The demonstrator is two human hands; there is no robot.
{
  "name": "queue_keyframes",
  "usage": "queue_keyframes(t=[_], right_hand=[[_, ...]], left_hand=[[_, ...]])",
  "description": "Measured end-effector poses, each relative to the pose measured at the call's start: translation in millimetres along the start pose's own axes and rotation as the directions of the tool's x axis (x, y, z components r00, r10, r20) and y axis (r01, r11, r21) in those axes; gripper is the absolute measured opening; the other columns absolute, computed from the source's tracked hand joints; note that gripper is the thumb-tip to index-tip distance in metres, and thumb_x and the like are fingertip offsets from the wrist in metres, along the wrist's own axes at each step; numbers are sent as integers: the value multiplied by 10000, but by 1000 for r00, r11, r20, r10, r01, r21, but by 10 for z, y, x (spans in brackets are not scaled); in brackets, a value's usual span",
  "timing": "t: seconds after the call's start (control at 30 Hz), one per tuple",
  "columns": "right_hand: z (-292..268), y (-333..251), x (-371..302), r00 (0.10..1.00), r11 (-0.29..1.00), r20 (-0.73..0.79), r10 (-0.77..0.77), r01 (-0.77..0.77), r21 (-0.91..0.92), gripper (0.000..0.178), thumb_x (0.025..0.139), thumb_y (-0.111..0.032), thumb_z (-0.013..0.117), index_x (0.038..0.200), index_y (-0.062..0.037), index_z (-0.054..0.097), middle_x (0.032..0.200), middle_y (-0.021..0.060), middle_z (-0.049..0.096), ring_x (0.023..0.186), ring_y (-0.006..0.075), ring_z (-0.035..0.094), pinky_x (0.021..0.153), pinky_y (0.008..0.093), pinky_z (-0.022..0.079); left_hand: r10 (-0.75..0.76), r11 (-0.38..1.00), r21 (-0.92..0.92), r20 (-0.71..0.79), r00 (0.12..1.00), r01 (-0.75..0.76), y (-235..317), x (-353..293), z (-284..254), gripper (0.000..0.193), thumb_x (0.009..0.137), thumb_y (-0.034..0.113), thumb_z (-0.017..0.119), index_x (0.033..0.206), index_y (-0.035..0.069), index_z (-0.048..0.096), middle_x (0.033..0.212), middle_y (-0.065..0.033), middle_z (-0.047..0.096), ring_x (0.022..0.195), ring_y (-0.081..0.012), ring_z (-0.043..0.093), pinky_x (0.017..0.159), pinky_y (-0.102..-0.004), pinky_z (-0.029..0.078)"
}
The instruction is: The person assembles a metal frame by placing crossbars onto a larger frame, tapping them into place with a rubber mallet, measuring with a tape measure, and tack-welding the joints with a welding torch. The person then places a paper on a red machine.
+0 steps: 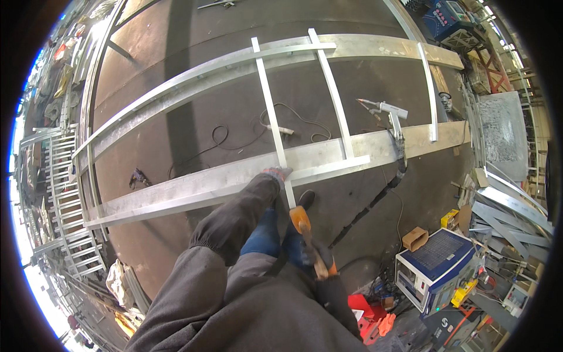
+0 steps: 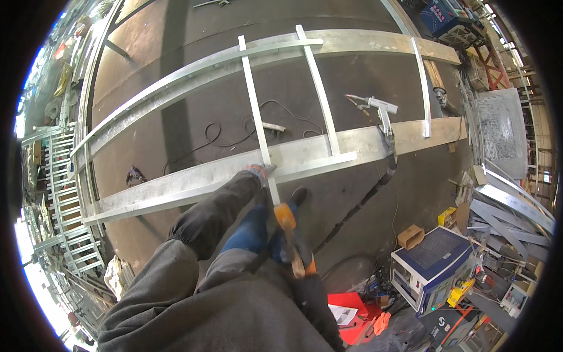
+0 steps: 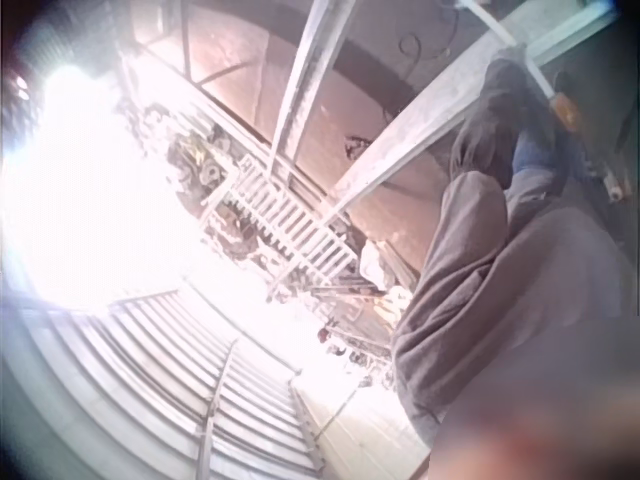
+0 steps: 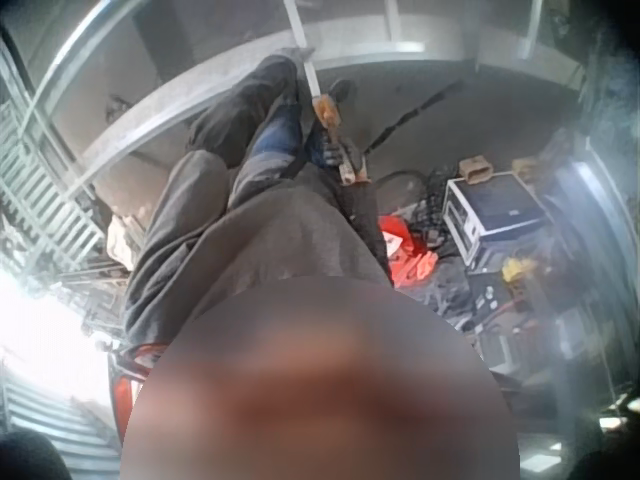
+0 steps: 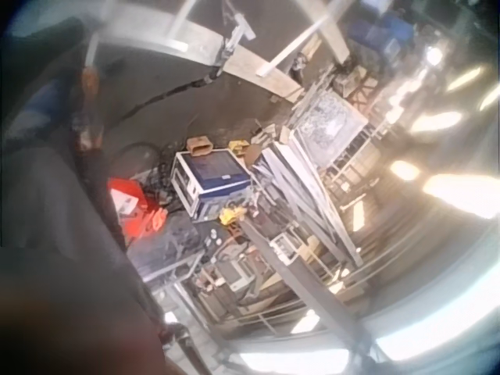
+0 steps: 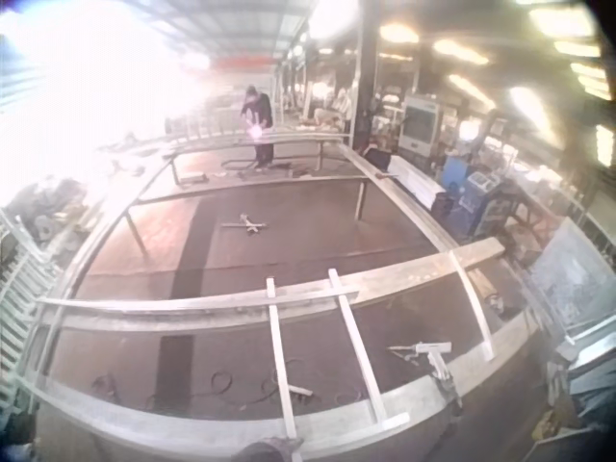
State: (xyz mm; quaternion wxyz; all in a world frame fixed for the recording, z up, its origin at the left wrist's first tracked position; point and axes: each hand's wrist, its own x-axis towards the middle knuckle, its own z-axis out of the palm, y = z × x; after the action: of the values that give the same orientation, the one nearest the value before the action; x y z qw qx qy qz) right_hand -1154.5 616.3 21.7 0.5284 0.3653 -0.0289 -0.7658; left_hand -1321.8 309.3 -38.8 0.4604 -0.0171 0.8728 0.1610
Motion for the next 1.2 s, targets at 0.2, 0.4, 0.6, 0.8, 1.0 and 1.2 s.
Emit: queue_keyframes(t=[0.2, 0.4, 0.6, 0.8, 1.0, 1.2], right_hand=[[-278, 394, -116, 722, 592, -256, -642, 256, -764, 257, 1047, -259, 530, 1146, -25, 566, 853, 47, 579, 707, 170, 560, 637, 277, 467], [-87, 335, -34, 789, 527, 52, -613, 456, -717, 292, 1046, -276, 534, 1214, -37, 519, 817, -2, 522, 678, 109, 496, 610, 243, 427], [78, -258, -625, 931, 955, -213, -296, 287, -72, 176, 1003, -246, 601, 996, -85, 529, 798, 26, 528, 656, 138, 522, 584, 281, 462], [793, -1357, -1123, 359, 370, -155, -920, 672, -641, 208, 992, -264, 636, 963, -61, 609, 753, 52, 571, 614, 166, 564, 525, 294, 492], [1218, -3320, -1143, 31, 97, -94, -995, 496, -863, 255, 955, -313, 677, 880, -91, 578, 615, 23, 524, 464, 151, 504, 398, 309, 398], [1422, -5392, -998, -335, -153, -4, -942, 440, -885, 241, 942, -253, 672, 955, -40, 558, 626, 43, 522, 410, 159, 466, 364, 345, 377]], left_hand=[[61, 997, 50, -67, 996, -58, -70, 22, 90, 536, 1011, 242, 444, 1543, 262, 388, 1516, -140, 492, 1357, -323, 530, 1066, -441, 479], [124, 992, 55, -158, 980, -116, -154, 128, 212, 526, 1041, 266, 342, 1566, 284, 359, 1539, -173, 466, 1354, -354, 527, 1090, -434, 457], [140, 988, 93, -247, 959, -120, -214, 138, 356, 573, 1010, 261, 439, 1576, 244, 346, 1519, -176, 491, 1328, -361, 549, 1101, -444, 450], [32, 993, -99, -335, 942, -69, -198, -80, 398, 693, 913, 138, 537, 1568, 285, 363, 1404, -210, 570, 1246, -403, 580, 1036, -463, 488], [-253, 885, -452, -672, 696, -115, -163, -541, 1040, 722, 858, 66, 569, 1549, 107, 363, 1386, -244, 538, 1266, -419, 542, 1080, -462, 456], [-744, 521, -848, -398, 536, 93, 365, -1294, 2333, 516, 893, 144, 600, 1386, 27, 501, 1242, -232, 614, 1117, -398, 615, 969, -405, 501]])
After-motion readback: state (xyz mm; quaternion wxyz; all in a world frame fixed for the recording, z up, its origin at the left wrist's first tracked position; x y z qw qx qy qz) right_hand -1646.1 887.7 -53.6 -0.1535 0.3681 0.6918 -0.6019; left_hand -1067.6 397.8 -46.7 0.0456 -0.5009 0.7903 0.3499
